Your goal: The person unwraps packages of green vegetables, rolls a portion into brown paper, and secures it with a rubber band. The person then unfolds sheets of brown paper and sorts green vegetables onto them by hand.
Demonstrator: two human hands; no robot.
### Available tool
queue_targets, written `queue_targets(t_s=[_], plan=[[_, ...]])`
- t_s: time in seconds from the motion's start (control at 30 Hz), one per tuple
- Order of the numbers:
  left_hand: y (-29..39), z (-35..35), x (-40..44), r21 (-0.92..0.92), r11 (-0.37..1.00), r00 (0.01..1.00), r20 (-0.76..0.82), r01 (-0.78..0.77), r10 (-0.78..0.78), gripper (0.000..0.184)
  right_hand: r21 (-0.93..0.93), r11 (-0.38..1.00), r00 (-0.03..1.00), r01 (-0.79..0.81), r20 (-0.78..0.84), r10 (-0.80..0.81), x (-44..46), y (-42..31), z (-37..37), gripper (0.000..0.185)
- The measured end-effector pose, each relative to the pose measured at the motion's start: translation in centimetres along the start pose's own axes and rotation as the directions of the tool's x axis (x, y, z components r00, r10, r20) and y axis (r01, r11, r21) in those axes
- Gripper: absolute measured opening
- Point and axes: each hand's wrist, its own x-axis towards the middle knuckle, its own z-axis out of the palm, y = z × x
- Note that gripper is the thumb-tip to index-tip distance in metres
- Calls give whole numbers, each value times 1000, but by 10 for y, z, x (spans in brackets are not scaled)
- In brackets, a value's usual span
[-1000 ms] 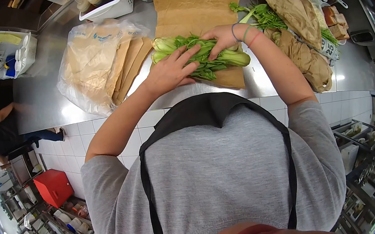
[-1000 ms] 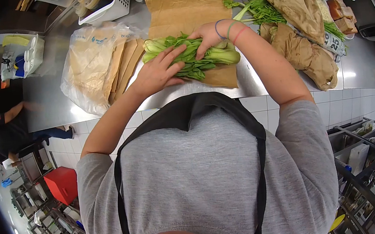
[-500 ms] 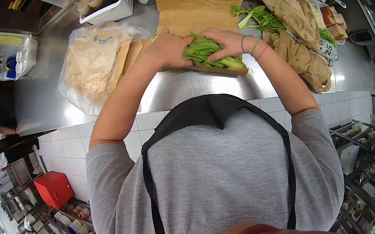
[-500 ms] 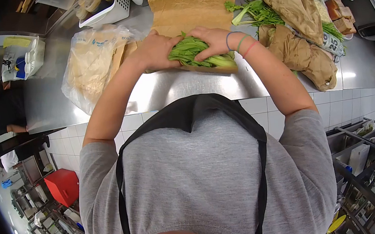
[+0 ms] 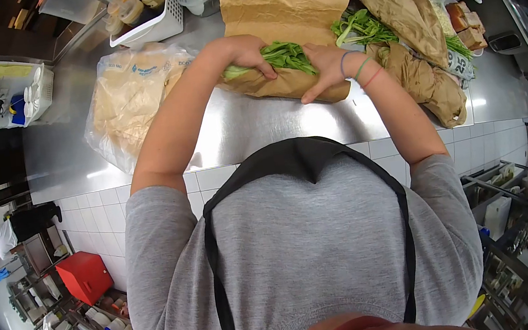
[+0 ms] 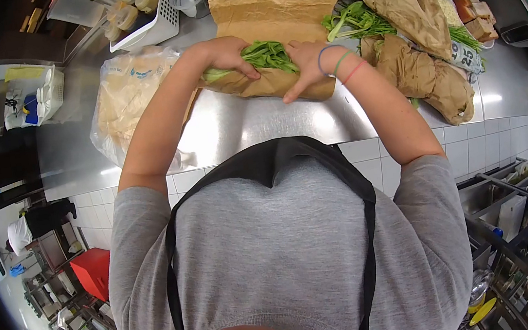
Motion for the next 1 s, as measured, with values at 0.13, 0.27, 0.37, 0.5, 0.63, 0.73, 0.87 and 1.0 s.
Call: queue_targets(t_s=[0.13,0.27,0.37,0.5,0.63,0.73,0.87,1.0], plan=[[0,-2,2,7,1000,1000,24,5,-5,59,134,990,978,35,-209,-7,7,8,20,78],[9,3,-20,180,983,967,-241,-43,86,85,183,980,994,-82,-55,93,22,16,16,67],[19,26,-60,485,870,750,-541,-92,381,99,143,988,998,-51,-34,56,28,19,17,58],[-11,49,-90,556,822,674,-562,-122,480,87,191,980,998,-48,58,38,32,19,8,51],[-44,56,-78,230,938,710,-614,-258,345,60,227,974,998,-18,55,6,36,20,6,49],[-45,50,-74,106,957,733,-622,-270,275,58,272,952,983,-144,147,107,29,14,-8,52],[-50,50,-71,184,931,674,-646,-316,357,56,304,947,987,-104,145,62,38,32,15,56],[-40,63,-82,197,944,734,-594,-265,330,57,143,988,986,61,-163,-37,23,28,31,72]])
